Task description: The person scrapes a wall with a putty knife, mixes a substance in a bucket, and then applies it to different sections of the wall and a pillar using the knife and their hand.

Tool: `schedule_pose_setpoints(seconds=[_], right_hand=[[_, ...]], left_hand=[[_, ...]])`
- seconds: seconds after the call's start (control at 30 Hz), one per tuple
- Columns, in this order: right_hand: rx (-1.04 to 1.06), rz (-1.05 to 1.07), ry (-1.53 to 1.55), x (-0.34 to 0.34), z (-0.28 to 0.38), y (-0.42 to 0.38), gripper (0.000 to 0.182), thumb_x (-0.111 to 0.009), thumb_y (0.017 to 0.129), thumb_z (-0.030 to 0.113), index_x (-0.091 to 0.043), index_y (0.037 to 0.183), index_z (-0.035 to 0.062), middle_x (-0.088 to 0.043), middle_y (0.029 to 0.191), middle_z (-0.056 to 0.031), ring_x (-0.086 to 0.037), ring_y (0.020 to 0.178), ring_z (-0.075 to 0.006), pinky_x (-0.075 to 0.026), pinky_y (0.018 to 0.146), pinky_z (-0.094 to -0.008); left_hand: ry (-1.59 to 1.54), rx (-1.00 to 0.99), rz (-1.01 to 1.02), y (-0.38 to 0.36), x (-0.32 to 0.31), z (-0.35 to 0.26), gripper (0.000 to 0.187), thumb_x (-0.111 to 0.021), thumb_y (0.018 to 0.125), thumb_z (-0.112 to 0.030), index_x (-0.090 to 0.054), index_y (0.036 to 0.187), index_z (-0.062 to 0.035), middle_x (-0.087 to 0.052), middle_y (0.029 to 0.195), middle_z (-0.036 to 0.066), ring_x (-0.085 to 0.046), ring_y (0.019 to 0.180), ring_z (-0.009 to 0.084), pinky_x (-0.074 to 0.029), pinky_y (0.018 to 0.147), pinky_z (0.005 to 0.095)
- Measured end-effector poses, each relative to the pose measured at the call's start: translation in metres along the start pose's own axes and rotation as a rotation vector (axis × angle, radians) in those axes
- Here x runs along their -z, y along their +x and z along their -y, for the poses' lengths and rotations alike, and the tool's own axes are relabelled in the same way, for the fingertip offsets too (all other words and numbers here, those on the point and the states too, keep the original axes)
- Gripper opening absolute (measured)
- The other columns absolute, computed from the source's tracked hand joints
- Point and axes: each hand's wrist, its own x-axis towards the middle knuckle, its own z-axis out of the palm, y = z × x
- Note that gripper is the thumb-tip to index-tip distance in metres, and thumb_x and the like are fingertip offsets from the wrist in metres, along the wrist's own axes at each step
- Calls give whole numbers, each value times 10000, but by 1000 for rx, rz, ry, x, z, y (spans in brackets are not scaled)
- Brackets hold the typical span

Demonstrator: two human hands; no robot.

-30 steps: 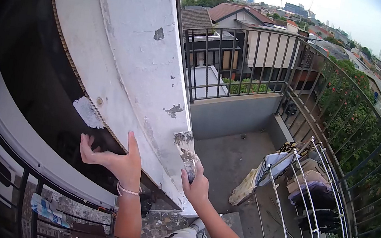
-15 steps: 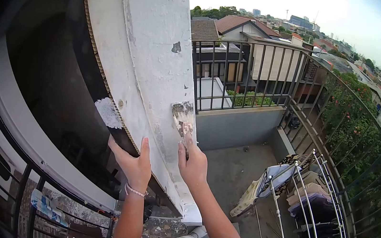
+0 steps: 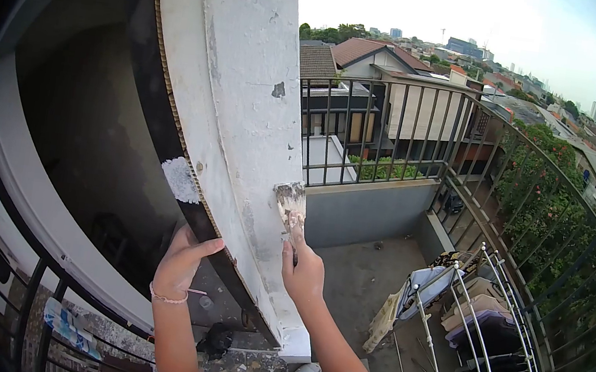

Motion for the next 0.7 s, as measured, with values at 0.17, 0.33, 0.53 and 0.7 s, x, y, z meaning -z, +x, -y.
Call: schedule_pose_setpoints(seconds=[0.17, 0.33, 0.53, 0.7], right_hand=[[-24, 38, -26, 8, 25, 26, 502, -570, 948, 174, -450, 1436, 169, -606, 712, -222, -599, 628, -395, -475, 609, -434], [-26, -1, 31, 14, 63, 61, 484, -549, 962, 199, -450, 1436, 216, -601, 684, -234, -598, 609, -413, -471, 602, -450], [-65, -6, 23, 6, 69, 69, 484, -527, 975, 219, -434, 1447, 267, -572, 618, -229, -576, 571, -417, -462, 593, -450], [-24, -43, 95, 0, 68, 71, 485, -527, 979, 190, -435, 1450, 262, -539, 596, -211, -486, 509, -368, -451, 570, -392]], left_hand=[[50, 31, 47, 0, 6, -10, 549, -768, 814, -90, -508, 1279, 42, -605, 1231, 85, -530, 1156, 157, -351, 1041, 298], [95, -11, 52, 0, 5, -7, 534, -778, 828, -123, -514, 1265, 33, -613, 1219, 83, -537, 1143, 151, -371, 1026, 305], [118, 0, 42, 0, 7, -4, 496, -778, 828, -114, -527, 1234, 23, -631, 1179, 79, -559, 1104, 147, -408, 986, 306], [145, 2, 21, 1, 10, 3, 494, -777, 823, -98, -529, 1235, 17, -634, 1169, 81, -558, 1094, 144, -408, 984, 306]])
